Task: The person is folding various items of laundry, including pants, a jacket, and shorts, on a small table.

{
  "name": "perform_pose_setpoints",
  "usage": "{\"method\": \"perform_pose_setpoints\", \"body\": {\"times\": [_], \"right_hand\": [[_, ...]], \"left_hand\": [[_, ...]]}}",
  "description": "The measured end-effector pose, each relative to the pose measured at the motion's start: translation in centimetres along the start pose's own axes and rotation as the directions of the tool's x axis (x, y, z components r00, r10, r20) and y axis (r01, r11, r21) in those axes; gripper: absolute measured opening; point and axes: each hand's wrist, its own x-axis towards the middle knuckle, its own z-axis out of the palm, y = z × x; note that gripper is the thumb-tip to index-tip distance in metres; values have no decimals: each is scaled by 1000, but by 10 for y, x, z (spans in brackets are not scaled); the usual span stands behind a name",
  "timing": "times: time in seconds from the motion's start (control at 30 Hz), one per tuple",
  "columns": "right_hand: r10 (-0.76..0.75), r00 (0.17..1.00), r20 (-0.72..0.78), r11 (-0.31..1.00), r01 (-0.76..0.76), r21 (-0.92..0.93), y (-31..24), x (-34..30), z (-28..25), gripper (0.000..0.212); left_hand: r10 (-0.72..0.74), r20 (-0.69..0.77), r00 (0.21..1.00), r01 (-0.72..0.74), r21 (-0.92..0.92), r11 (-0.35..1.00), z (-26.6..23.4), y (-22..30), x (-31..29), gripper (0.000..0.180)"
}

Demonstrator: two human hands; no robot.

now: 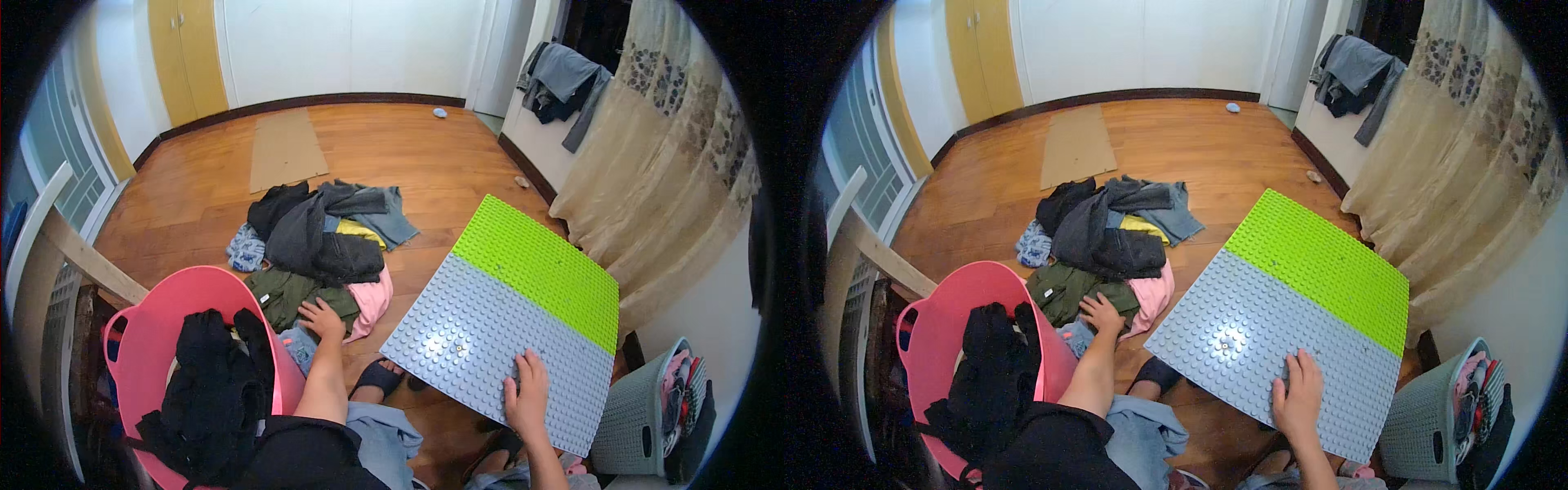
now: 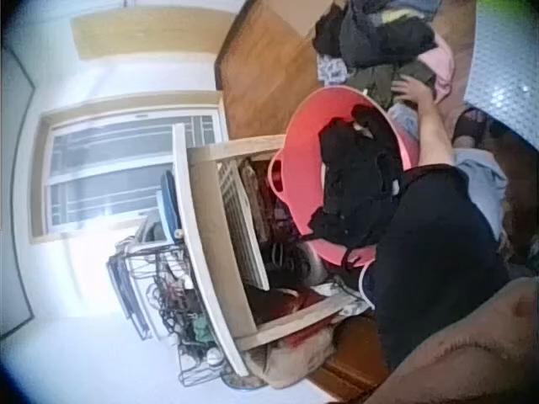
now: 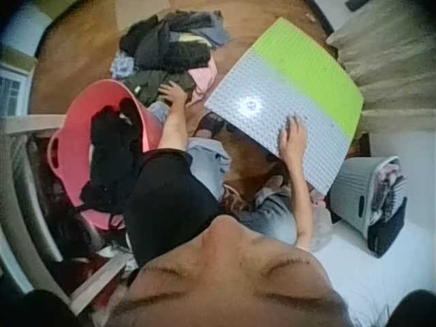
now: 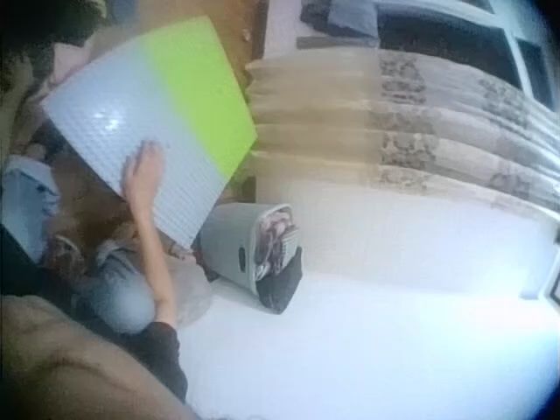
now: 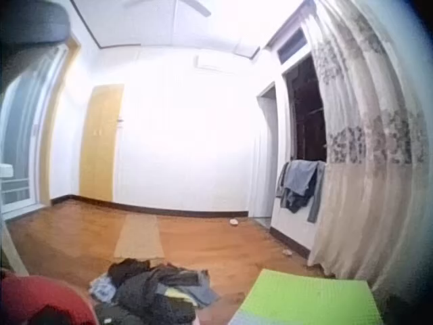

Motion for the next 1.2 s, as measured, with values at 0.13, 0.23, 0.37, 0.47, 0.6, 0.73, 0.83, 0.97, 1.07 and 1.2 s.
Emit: {"method": "perform_pose_setpoints", "body": {"times": [0.13, 0.23, 0.37, 0.47, 0.6, 0.73, 0.83, 0.97, 1.07, 1.2], "right_hand": [[6, 1000, 21, 1000, -6, -13, -2, 2, 0, 43], [4, 1000, 26, 1000, -4, -4, -3, 1, 0, 43], [4, 999, 44, 1000, -3, -8, -5, -1, -1, 43], [4, 999, 45, 1000, -2, -29, -4, -2, -2, 43], [12, 999, 41, 1000, -11, -27, -3, -2, -1, 43], [12, 999, 39, 999, -10, -49, -2, -1, -1, 43], [-35, 999, 12, 999, 35, -38, -4, 1, 4, 42], [-52, 998, -29, 998, 50, -44, -2, 1, 2, 42], [-46, 998, -49, 997, 43, -60, 0, 1, 2, 41], [-76, 994, -79, 996, 73, -46, 2, 0, 8, 41]], "left_hand": [[28, 19, 999, -28, 16, 999, 8, -27, -5, 82], [63, -88, 994, -70, -78, 994, 1, -30, 3, 77], [136, -417, 899, -93, 122, 988, -4, -31, 23, 59], [108, -308, 945, -106, 25, 994, -13, -32, 45, 53], [56, 84, 995, -30, -285, 958, -29, -35, 59, 51], [-3, 20, 1000, 11, -418, 908, -13, -42, 74, 39], [-490, 35, 871, 232, -909, 347, -4, -43, 89, 40], [-686, 227, 691, 237, -968, -82, -54, 19, 58, 42], [-611, 225, 759, 65, -960, -274, -116, 64, 30, 39], [-281, -100, 955, -291, -518, -805, -200, 113, -14, 31]]}}
